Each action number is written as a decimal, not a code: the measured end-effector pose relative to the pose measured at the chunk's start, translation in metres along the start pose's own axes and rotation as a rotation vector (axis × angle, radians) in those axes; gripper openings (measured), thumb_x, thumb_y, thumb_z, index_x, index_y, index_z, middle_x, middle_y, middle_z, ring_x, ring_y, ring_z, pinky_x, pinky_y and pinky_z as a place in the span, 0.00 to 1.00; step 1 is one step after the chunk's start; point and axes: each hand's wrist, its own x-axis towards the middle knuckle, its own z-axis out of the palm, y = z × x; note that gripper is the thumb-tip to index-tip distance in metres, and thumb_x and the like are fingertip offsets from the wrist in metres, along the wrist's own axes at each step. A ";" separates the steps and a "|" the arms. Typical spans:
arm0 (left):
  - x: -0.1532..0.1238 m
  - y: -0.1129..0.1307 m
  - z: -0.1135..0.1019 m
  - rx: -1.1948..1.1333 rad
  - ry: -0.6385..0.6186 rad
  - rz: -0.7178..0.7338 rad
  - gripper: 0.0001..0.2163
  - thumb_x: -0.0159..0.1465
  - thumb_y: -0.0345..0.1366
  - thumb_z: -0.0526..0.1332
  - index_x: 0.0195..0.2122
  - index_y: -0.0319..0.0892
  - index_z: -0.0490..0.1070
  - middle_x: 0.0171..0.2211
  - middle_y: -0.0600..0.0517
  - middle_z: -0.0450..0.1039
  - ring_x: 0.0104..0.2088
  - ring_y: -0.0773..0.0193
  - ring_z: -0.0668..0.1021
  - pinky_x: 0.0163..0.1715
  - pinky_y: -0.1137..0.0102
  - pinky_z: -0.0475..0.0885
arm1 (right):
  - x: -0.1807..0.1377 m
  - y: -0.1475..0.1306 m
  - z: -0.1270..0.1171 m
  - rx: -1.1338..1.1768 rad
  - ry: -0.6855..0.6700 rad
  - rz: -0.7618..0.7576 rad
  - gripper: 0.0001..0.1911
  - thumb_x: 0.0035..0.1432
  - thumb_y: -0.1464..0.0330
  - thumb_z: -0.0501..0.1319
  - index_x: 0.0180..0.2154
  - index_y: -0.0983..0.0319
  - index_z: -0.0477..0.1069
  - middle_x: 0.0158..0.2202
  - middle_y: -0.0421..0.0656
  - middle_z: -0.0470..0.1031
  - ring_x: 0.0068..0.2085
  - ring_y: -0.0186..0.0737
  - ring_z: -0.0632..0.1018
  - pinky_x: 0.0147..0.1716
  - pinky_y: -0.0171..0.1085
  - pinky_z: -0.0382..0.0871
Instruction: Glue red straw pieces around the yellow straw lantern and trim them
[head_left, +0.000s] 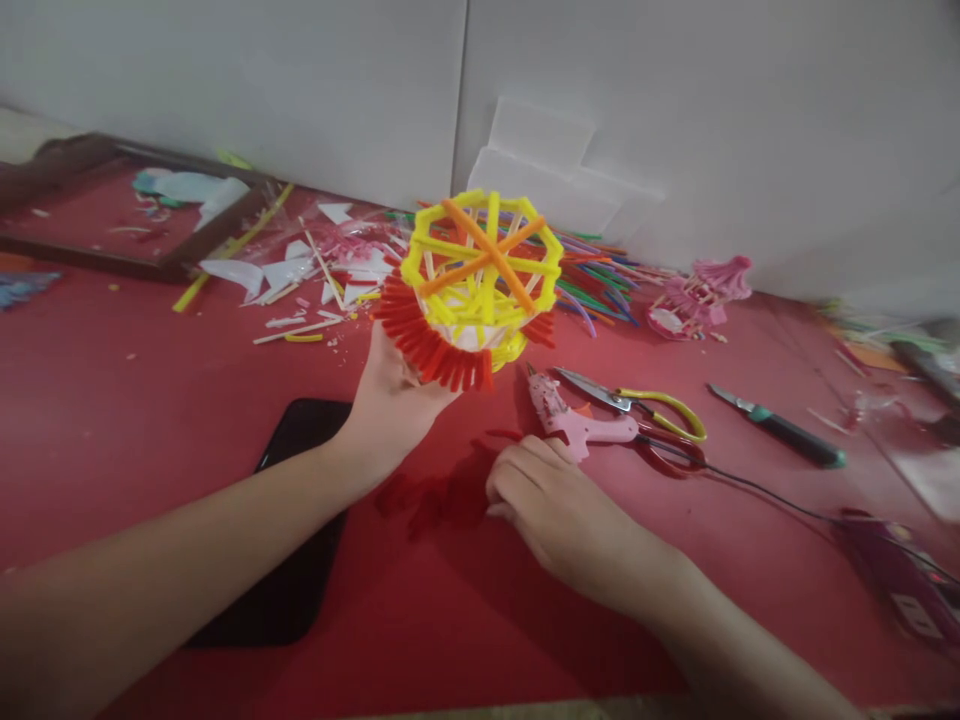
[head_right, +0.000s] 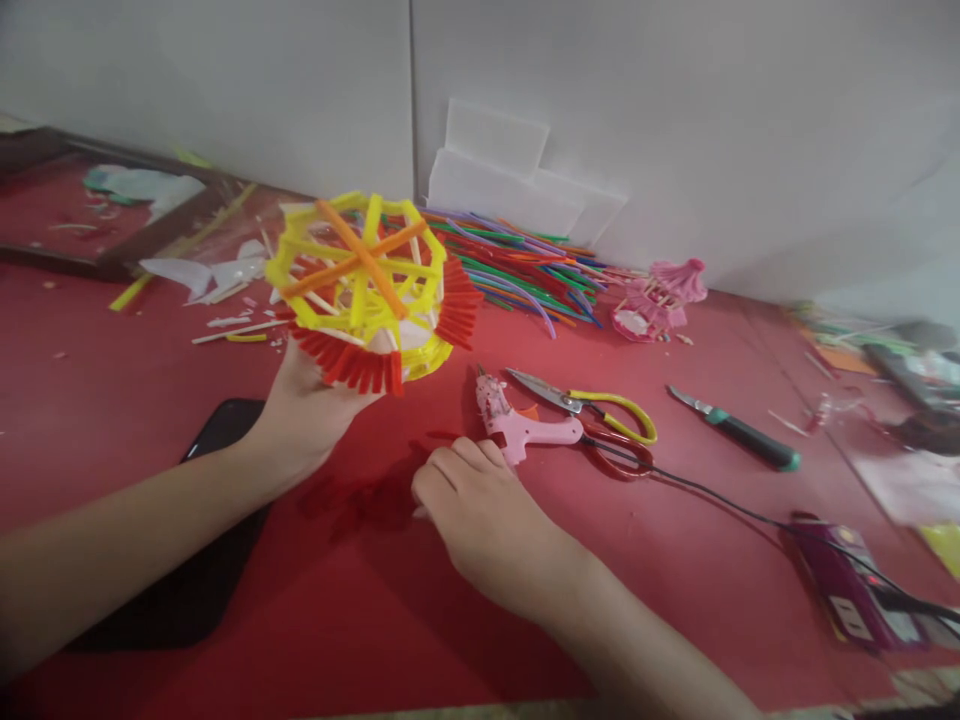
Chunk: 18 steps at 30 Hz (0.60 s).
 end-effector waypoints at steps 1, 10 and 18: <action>0.000 -0.001 0.000 0.018 0.004 0.015 0.23 0.52 0.27 0.75 0.45 0.48 0.68 0.49 0.48 0.84 0.53 0.48 0.84 0.58 0.47 0.78 | -0.001 0.000 -0.001 0.000 -0.003 0.005 0.07 0.68 0.77 0.61 0.35 0.62 0.69 0.36 0.42 0.75 0.36 0.40 0.68 0.38 0.40 0.59; 0.001 -0.007 -0.004 0.056 -0.002 0.046 0.25 0.53 0.28 0.74 0.48 0.49 0.66 0.52 0.48 0.82 0.54 0.48 0.84 0.58 0.46 0.78 | -0.002 0.000 -0.007 -0.009 -0.021 0.039 0.02 0.68 0.70 0.63 0.39 0.62 0.72 0.41 0.45 0.76 0.42 0.44 0.71 0.44 0.43 0.63; -0.001 -0.001 0.000 -0.015 0.005 0.000 0.21 0.54 0.27 0.73 0.44 0.49 0.66 0.48 0.49 0.84 0.52 0.50 0.84 0.55 0.50 0.80 | 0.003 -0.008 -0.003 -0.055 -0.030 -0.048 0.03 0.61 0.74 0.61 0.34 0.62 0.71 0.38 0.43 0.74 0.40 0.41 0.68 0.40 0.42 0.61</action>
